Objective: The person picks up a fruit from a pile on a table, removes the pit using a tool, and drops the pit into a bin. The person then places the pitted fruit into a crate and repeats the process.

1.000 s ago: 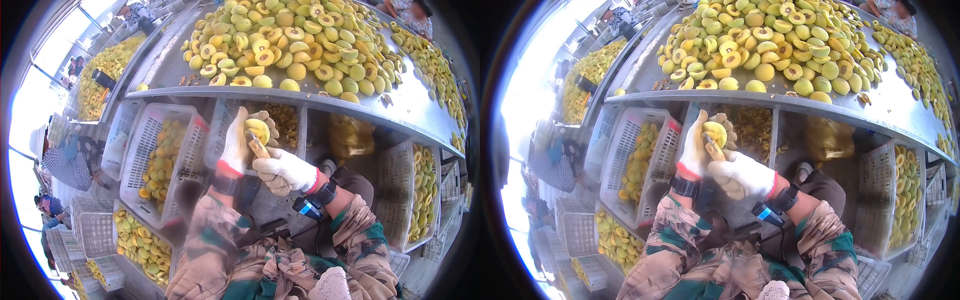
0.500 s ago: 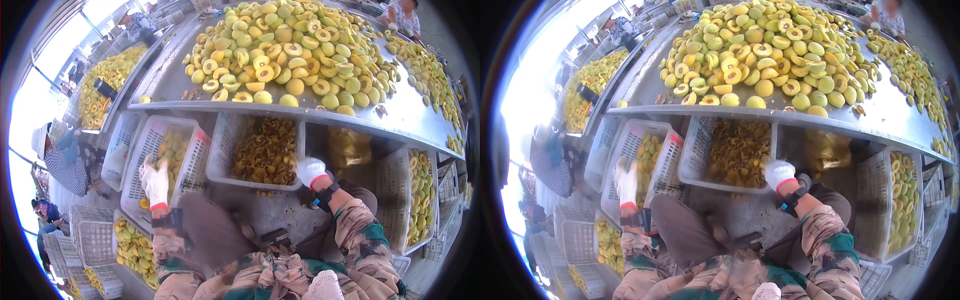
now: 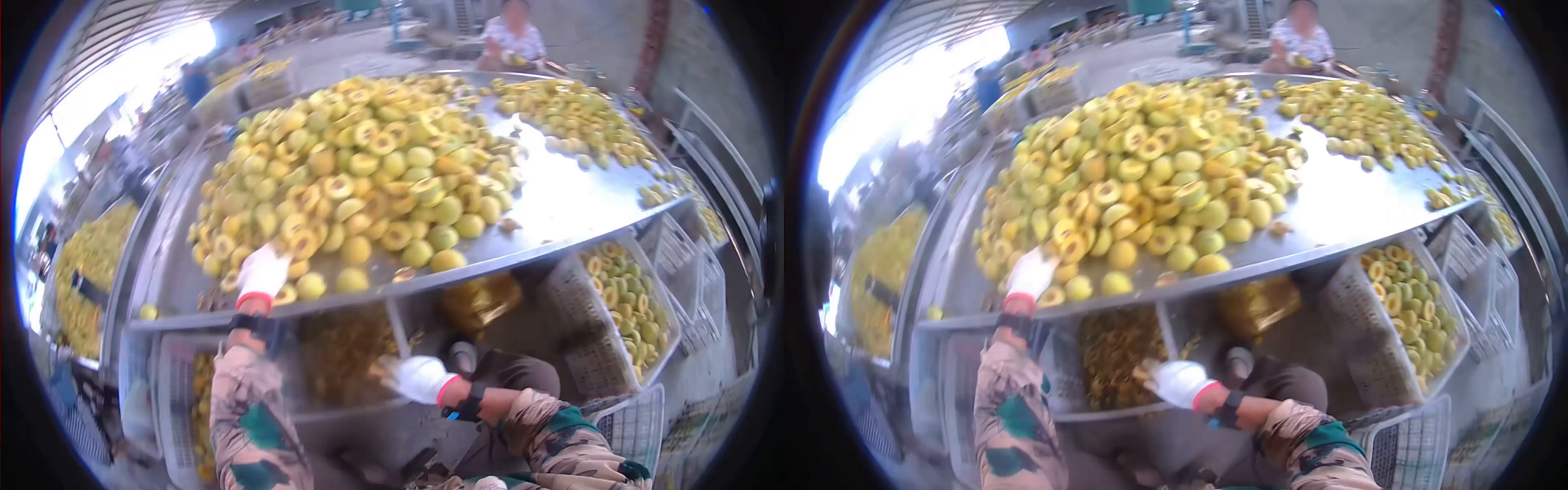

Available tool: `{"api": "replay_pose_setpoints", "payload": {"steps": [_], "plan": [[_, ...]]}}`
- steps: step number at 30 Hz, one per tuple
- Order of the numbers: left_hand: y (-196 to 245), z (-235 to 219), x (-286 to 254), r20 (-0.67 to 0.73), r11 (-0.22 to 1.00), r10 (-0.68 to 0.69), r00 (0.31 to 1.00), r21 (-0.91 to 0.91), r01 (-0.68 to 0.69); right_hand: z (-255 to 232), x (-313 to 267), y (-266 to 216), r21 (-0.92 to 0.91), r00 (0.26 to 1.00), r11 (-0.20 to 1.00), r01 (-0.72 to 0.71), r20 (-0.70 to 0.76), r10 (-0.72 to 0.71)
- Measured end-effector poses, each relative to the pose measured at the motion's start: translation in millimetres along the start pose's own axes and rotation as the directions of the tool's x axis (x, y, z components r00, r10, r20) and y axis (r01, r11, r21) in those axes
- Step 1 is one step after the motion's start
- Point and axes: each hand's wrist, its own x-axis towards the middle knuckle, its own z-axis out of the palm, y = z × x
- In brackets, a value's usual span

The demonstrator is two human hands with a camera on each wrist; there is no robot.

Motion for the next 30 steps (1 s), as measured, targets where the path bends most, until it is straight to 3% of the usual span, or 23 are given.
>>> {"api": "replay_pose_setpoints", "payload": {"steps": [1,3,5,6,9,10,13,14,17,20,23,27,30], "plan": [[-40.7,1.7,-6.5,0.086,0.999,-0.036,0.996,0.016,0.034,-6.3,-0.7,-2.3,0.049,1.000,0.998,0.027,-0.009,-0.026],[-30.1,-5.1,-9.0,0.131,0.990,-0.136,0.982,0.039,0.132,-14.0,-2.8,-9.1,0.021,0.998,1.000,-0.005,-0.055,0.006],[-20.4,-14.1,-19.0,0.124,0.988,-0.152,0.981,0.024,0.150,-43.3,-4.7,-24.4,0.127,0.994,0.988,-0.093,-0.040,0.099],[-31.0,-5.7,-14.9,0.152,0.979,-0.182,0.972,-0.061,0.193,-51.5,-5.0,-28.3,0.182,0.991,0.975,-0.130,-0.020,0.136],[-26.8,-10.7,-27.8,0.156,0.922,-0.219,0.963,-0.289,0.257,-49.5,-1.1,-21.5,0.331,0.975,0.942,-0.062,-0.183,0.129],[-18.2,-15.6,-34.8,0.143,0.895,-0.223,0.964,-0.362,0.260,-60.0,1.6,-23.4,0.419,0.980,0.897,-0.142,-0.071,0.188],[-6.3,-21.9,-39.5,0.336,0.874,-0.218,0.916,-0.350,0.337,-72.6,3.3,-30.1,0.504,0.949,0.828,-0.244,-0.050,0.310],[-2.9,-21.4,-42.7,0.318,0.888,-0.207,0.925,-0.336,0.314,-79.6,3.7,-32.2,0.552,0.941,0.783,-0.286,0.005,0.339],[-10.4,-2.0,-43.6,0.145,0.933,-0.066,0.987,-0.341,0.112,-95.2,4.8,-46.2,0.630,0.920,0.717,-0.300,-0.009,0.392],[-1.5,2.9,-50.6,0.037,0.945,-0.082,0.996,-0.316,0.090,-93.7,11.5,-47.4,0.613,0.905,0.724,-0.318,-0.032,0.424],[29.1,-14.9,-60.2,0.074,0.926,-0.154,0.985,-0.336,0.170,-94.8,14.1,-51.2,0.634,0.903,0.714,-0.297,-0.056,0.425],[24.9,5.2,-46.5,-0.026,0.977,-0.142,0.990,-0.166,0.136,-104.0,16.2,-59.5,0.668,0.886,0.679,-0.306,-0.061,0.459],[38.7,7.1,-46.6,-0.062,0.995,-0.102,0.993,-0.011,0.102,-102.8,17.4,-60.8,0.680,0.862,0.682,-0.271,-0.145,0.486]]}}
